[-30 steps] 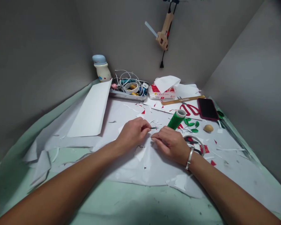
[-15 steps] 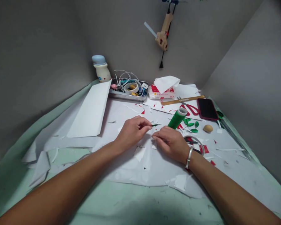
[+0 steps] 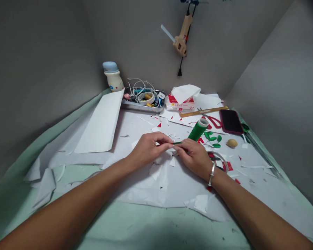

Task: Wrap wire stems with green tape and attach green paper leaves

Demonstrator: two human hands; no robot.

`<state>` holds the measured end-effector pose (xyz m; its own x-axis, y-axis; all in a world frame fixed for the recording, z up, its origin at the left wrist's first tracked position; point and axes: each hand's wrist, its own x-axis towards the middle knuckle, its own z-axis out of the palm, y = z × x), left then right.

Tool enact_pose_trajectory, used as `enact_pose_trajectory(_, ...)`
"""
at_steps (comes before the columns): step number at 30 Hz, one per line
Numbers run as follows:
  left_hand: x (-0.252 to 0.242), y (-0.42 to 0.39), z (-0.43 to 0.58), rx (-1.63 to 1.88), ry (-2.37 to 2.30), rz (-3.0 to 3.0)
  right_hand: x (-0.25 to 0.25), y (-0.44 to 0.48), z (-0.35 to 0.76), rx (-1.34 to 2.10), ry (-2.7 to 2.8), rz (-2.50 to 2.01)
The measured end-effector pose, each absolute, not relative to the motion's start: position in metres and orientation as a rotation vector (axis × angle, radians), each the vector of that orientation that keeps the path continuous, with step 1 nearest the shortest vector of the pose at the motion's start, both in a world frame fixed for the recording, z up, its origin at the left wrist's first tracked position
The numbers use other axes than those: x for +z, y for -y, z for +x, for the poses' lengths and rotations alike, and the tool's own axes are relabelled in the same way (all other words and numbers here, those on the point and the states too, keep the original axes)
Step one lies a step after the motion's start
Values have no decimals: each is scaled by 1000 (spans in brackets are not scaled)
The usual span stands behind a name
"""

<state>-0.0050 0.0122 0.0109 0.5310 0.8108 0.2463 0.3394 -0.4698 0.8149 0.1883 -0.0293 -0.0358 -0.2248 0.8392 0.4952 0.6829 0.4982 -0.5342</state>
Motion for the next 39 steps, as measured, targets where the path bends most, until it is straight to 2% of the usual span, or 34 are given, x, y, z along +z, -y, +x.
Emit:
enact_pose_trajectory(5, 0, -16, -6, 814, -1083, 2247, -29, 39, 180, 137, 2164, -1125)
enact_pose_trajectory(8, -5, -15, -6, 612, -955, 2417, -25, 37, 183, 100, 2073, -1126)
enact_pose_trajectory(12, -2, -13, -5, 474, -792, 2340, -26, 30, 191, 178, 1901, -1218)
enact_pose_trajectory(31, 7, -14, -3, 461, -904, 1884, -37, 22, 197, 368, 1788, -1307)
enact_pose_trajectory(39, 2, -18, -4, 571, -1024, 1742, -33, 29, 192, 235, 2078, -1255)
